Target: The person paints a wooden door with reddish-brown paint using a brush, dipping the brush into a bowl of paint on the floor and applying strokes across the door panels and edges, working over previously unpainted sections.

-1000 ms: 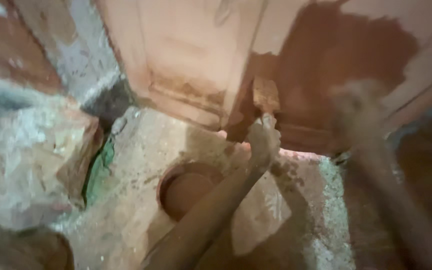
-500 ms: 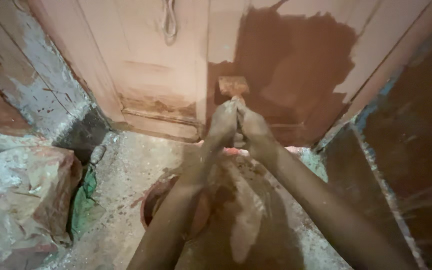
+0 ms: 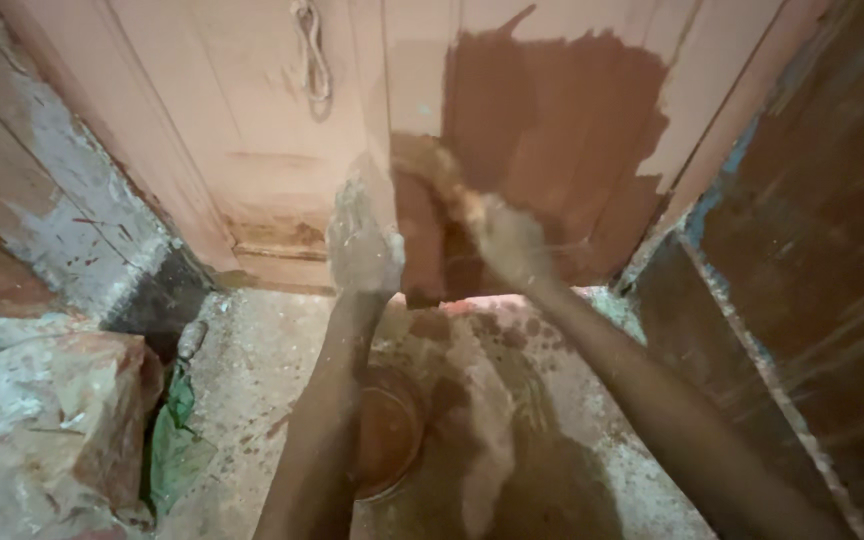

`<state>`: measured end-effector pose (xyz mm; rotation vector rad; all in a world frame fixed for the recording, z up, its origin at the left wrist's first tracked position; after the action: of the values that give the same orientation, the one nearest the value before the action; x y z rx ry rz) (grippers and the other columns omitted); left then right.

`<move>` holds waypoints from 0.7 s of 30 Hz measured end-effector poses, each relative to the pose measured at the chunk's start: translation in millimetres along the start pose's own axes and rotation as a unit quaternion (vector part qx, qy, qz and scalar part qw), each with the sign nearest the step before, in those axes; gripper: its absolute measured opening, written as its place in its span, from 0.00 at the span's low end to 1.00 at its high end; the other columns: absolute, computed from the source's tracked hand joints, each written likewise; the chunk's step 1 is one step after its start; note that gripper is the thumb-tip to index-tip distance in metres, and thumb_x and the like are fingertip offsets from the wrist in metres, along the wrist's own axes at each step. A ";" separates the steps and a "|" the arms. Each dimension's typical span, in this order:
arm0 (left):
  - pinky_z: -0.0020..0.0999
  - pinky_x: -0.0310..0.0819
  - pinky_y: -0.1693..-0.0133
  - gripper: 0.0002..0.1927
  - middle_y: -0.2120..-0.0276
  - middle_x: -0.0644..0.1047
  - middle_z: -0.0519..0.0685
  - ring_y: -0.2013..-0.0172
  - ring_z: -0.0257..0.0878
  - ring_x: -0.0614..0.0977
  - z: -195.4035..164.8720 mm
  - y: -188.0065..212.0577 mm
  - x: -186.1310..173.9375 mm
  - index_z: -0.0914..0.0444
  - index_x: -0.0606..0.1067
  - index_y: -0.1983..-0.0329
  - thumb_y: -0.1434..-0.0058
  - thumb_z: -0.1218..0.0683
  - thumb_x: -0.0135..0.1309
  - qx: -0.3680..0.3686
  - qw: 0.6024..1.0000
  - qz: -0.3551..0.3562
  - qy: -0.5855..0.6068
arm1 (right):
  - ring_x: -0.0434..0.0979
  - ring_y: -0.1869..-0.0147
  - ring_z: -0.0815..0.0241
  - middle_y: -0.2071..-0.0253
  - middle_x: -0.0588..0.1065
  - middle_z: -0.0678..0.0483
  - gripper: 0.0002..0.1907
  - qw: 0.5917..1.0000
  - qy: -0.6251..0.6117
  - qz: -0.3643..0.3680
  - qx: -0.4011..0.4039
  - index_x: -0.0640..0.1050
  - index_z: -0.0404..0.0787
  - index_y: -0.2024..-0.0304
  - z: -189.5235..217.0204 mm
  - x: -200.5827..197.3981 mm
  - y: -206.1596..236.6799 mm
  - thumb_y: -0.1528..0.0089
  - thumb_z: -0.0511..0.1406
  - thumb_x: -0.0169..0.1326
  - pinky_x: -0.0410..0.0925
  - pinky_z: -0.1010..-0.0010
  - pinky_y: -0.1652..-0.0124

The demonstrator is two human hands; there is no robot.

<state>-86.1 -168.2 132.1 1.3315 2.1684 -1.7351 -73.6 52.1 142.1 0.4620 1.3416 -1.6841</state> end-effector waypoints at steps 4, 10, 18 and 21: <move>0.53 0.52 0.33 0.46 0.24 0.54 0.59 0.25 0.56 0.54 -8.5 0.9 24.6 0.67 0.49 0.24 0.41 0.51 0.57 0.004 0.999 0.054 -0.009 | 0.79 0.59 0.30 0.64 0.78 0.34 0.17 0.995 0.076 -0.018 0.064 0.76 0.38 0.53 -79.1 -36.0 -12.0 0.32 0.45 0.48 0.70 0.40 0.59; 0.54 0.49 0.29 0.52 0.24 0.52 0.61 0.25 0.56 0.53 -37.6 0.2 17.2 0.68 0.44 0.22 0.42 0.51 0.58 0.043 0.998 0.050 0.018 | 0.78 0.54 0.27 0.62 0.77 0.29 0.17 0.976 0.112 -0.054 0.178 0.74 0.34 0.49 -212.8 -97.0 42.9 0.36 0.39 0.52 0.69 0.40 0.55; 0.53 0.47 0.29 0.50 0.24 0.51 0.61 0.24 0.57 0.52 -49.2 7.2 17.3 0.68 0.45 0.21 0.41 0.50 0.56 0.056 0.995 0.077 -0.006 | 0.79 0.56 0.32 0.62 0.78 0.34 0.15 0.975 0.062 -0.097 0.191 0.76 0.36 0.54 -186.8 -63.4 39.4 0.35 0.40 0.55 0.70 0.44 0.56; 0.53 0.45 0.29 0.48 0.24 0.51 0.62 0.24 0.56 0.51 -39.2 10.5 19.3 0.68 0.47 0.22 0.40 0.49 0.55 0.042 0.994 0.086 -0.044 | 0.80 0.59 0.35 0.64 0.79 0.39 0.13 0.987 0.060 -0.057 0.138 0.75 0.41 0.52 -95.5 -5.0 19.8 0.38 0.38 0.53 0.71 0.44 0.59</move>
<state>-74.0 -125.1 128.1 1.3866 1.8929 -1.8004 -77.3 141.1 102.1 0.6646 1.2435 -1.9754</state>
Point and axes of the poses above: each hand's wrist, its own y-axis away from the middle knuckle, its own x-axis out of the palm, z = x × y, the point moved 10 cm from there along -y, towards the middle knuckle
